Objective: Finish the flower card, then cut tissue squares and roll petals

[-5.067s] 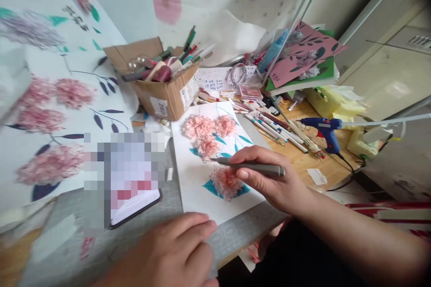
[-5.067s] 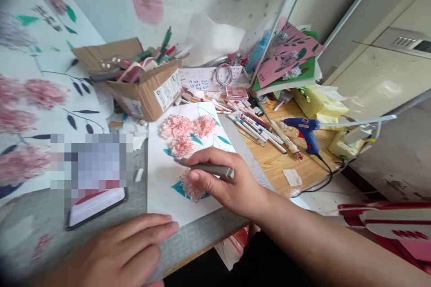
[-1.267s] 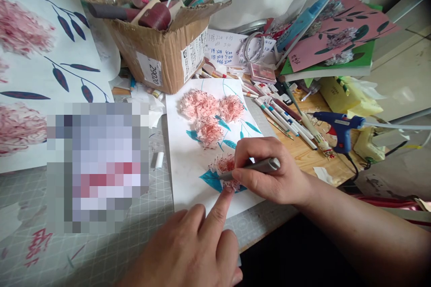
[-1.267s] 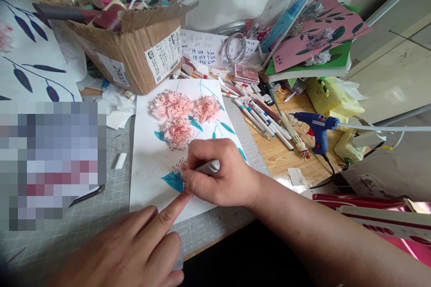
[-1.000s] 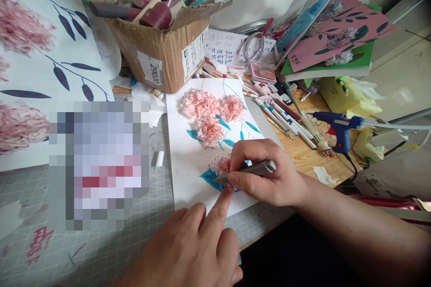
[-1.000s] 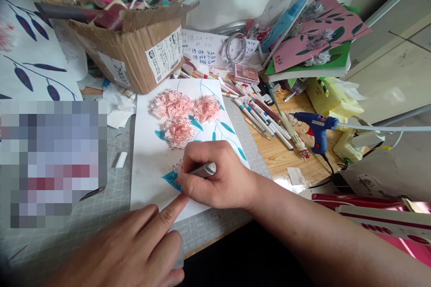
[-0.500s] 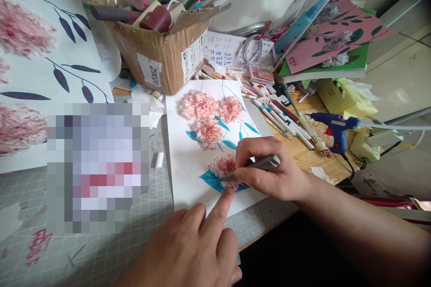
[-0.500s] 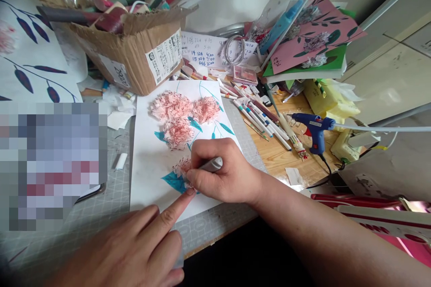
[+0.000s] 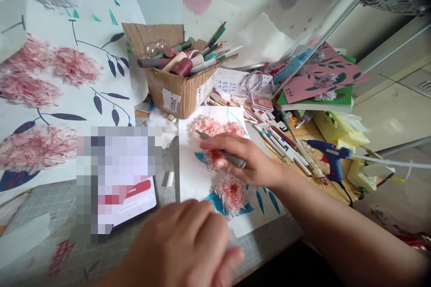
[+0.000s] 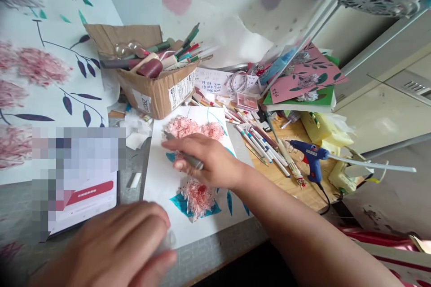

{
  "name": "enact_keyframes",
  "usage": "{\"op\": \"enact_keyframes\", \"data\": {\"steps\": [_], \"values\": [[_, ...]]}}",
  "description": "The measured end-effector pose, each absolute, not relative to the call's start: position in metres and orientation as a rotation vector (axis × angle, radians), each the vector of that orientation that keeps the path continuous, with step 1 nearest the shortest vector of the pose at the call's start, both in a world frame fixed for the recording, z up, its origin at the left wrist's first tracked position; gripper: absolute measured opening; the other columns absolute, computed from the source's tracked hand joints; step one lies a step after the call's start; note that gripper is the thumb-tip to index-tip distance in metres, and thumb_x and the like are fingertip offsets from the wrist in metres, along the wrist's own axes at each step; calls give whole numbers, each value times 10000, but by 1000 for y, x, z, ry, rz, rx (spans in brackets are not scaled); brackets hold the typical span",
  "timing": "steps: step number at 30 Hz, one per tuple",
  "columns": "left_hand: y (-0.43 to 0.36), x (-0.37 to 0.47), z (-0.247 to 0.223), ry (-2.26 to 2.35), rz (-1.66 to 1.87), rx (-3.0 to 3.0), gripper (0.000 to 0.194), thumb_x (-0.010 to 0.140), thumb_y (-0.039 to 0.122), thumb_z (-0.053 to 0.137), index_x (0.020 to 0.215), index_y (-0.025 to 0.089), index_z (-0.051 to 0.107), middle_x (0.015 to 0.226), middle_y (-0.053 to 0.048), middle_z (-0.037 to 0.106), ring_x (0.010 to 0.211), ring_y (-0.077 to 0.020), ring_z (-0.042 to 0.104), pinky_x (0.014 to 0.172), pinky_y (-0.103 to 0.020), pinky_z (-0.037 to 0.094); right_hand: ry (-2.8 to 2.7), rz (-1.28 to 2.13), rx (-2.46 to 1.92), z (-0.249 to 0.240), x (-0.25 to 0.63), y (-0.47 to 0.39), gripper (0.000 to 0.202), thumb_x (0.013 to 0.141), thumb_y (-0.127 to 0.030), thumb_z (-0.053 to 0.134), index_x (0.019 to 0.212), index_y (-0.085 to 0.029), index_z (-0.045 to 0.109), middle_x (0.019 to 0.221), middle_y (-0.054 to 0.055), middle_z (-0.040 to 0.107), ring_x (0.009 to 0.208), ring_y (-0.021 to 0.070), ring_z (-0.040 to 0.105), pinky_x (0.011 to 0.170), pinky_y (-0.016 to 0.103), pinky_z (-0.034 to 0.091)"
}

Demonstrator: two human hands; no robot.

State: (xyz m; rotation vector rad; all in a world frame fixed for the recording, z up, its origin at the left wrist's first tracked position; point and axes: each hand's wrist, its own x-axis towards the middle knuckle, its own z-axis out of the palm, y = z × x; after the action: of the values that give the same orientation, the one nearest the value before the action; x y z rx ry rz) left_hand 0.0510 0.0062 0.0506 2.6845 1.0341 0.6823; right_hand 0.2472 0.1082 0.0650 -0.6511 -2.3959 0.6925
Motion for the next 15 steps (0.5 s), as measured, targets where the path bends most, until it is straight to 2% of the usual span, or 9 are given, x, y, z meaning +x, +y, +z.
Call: {"op": "enact_keyframes", "data": {"steps": [4, 8, 12, 15], "values": [[28, 49, 50, 1200, 643, 2536, 221, 931, 200, 406, 914, 168, 624, 1044, -138, 639, 889, -308, 641, 678, -468, 572, -2584, 421, -599, 56, 245, 115, 304, 923, -272, 557, 1194, -137, 590, 1086, 151, 680, 1127, 261, 580, 960, 441, 486], [33, 49, 42, 1246, 423, 2475, 264, 940, 221, 385, 847, 159, 624, 1328, -221, 525, 1061, -368, 605, 800, -570, 552, -2571, 426, -640, 59, 260, 113, 256, 917, -248, 565, 1148, -142, 598, 1037, 134, 695, 1067, 252, 601, 942, 435, 490], [34, 54, 40, 1280, 325, 2448, 285, 959, 251, 366, 854, 153, 611, 1430, -262, 423, 1134, -387, 573, 863, -606, 511, -2488, 626, -690, 67, 271, 111, 254, 928, -228, 547, 1168, -161, 595, 1037, 117, 704, 1001, 214, 632, 920, 394, 499], [38, 58, 41, 1302, 295, 2432, 267, 963, 255, 370, 895, 159, 609, 1412, -240, 450, 1115, -366, 581, 867, -593, 510, -2253, 826, -773, 69, 268, 111, 301, 930, -270, 558, 1211, -171, 602, 1087, 113, 702, 972, 194, 653, 865, 351, 522]]}}
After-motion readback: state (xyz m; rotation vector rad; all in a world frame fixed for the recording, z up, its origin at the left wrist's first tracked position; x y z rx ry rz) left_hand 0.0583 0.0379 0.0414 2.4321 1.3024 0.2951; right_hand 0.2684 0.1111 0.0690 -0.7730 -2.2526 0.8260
